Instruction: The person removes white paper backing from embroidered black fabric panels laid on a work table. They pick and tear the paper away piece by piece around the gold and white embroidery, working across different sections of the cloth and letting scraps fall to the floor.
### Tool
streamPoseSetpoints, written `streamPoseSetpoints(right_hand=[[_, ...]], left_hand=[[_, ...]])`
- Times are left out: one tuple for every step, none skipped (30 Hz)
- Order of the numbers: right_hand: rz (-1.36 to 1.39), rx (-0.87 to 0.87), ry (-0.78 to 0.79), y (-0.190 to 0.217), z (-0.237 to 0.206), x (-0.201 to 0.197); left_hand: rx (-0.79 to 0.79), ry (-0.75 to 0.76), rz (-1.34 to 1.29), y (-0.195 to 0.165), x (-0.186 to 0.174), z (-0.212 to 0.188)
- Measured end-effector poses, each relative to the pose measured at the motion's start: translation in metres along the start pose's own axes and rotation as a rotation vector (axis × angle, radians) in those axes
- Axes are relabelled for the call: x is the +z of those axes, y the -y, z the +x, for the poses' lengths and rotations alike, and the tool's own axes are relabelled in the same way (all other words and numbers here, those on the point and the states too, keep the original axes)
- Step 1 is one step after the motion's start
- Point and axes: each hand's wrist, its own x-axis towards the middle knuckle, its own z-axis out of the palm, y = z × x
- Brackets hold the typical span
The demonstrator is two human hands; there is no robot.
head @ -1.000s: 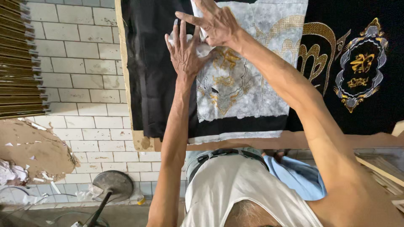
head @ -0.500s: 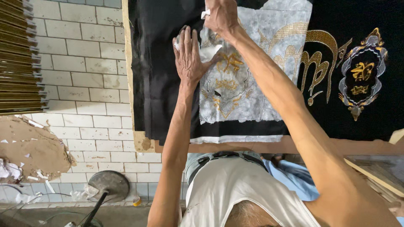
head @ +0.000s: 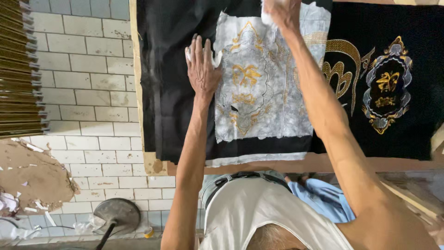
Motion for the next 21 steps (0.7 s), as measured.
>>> streamPoseSetpoints(right_hand=[[0.099, 0.045, 0.035, -0.002, -0.016, 0.006], [0.203, 0.103, 0.07, -0.003, -0.032, 0.013], [0.259, 0.158, 0.099, -0.003, -0.048, 0.026], [0.253, 0.188, 0.132, -0.002, -0.064, 0.041], [0.222, 0.212, 0.146, -0.001, -0.077, 0.058], [0.459, 0.323, 0.295, 0.001, -0.087, 0.075], [0.85, 0.429, 0.34, 0.002, -0.098, 0.091], [1.245, 0.523, 0.379, 0.001, -0.107, 0.101], [1.401, 0.607, 0.46, -0.001, -0.113, 0.104], [1.557, 0.689, 0.542, -0.004, -0.123, 0.107], [1.714, 0.768, 0.625, -0.011, -0.129, 0.104], [1.666, 0.71, 0.654, -0.016, -0.135, 0.098], [1.613, 0.654, 0.689, -0.021, -0.14, 0.088], [1.556, 0.596, 0.728, -0.025, -0.141, 0.076], [1.011, 0.467, 0.715, -0.03, -0.136, 0.058], [0.473, 0.332, 0.677, -0.037, -0.132, 0.035], [0.155, 0.105, 0.556, -0.041, -0.121, 0.017], [-0.156, -0.125, 0.418, -0.047, -0.102, -0.003], [-0.186, -0.237, 0.187, -0.054, -0.087, -0.028], [-0.34, -0.382, 0.104, -0.06, -0.065, -0.046], [-0.496, -0.523, 0.02, -0.066, -0.046, -0.06]], left_hand=[[0.004, -0.007, 0.049, 0.0, 0.001, 0.003], [-0.039, 0.027, -0.189, 0.0, 0.002, 0.004], [-0.08, 0.065, -0.426, 0.001, 0.003, 0.006], [-0.123, 0.109, -0.661, 0.0, 0.003, 0.008], [-0.008, 0.106, -0.71, -0.002, 0.001, 0.011], [0.108, 0.103, -0.759, -0.006, -0.001, 0.013], [0.22, 0.1, -0.81, -0.009, -0.003, 0.013], [0.227, 0.068, -0.775, -0.011, -0.006, 0.014], [0.233, 0.038, -0.743, -0.012, -0.008, 0.013], [0.238, 0.009, -0.713, -0.012, -0.008, 0.013], [0.257, 0.029, -0.655, -0.012, -0.007, 0.013], [0.271, 0.046, -0.598, -0.01, -0.006, 0.012], [0.279, 0.058, -0.538, -0.008, -0.003, 0.011], [0.267, 0.05, -0.503, -0.006, 0.001, 0.011], [0.252, 0.041, -0.464, -0.005, 0.005, 0.013], [0.227, 0.035, -0.422, -0.005, 0.007, 0.015], [0.223, 0.019, -0.37, -0.007, 0.01, 0.016], [0.224, 0.001, -0.317, -0.01, 0.012, 0.02], [0.236, -0.022, -0.267, -0.015, 0.014, 0.027], [0.249, -0.022, -0.231, -0.021, 0.015, 0.034], [0.262, -0.019, -0.197, -0.029, 0.016, 0.04]])
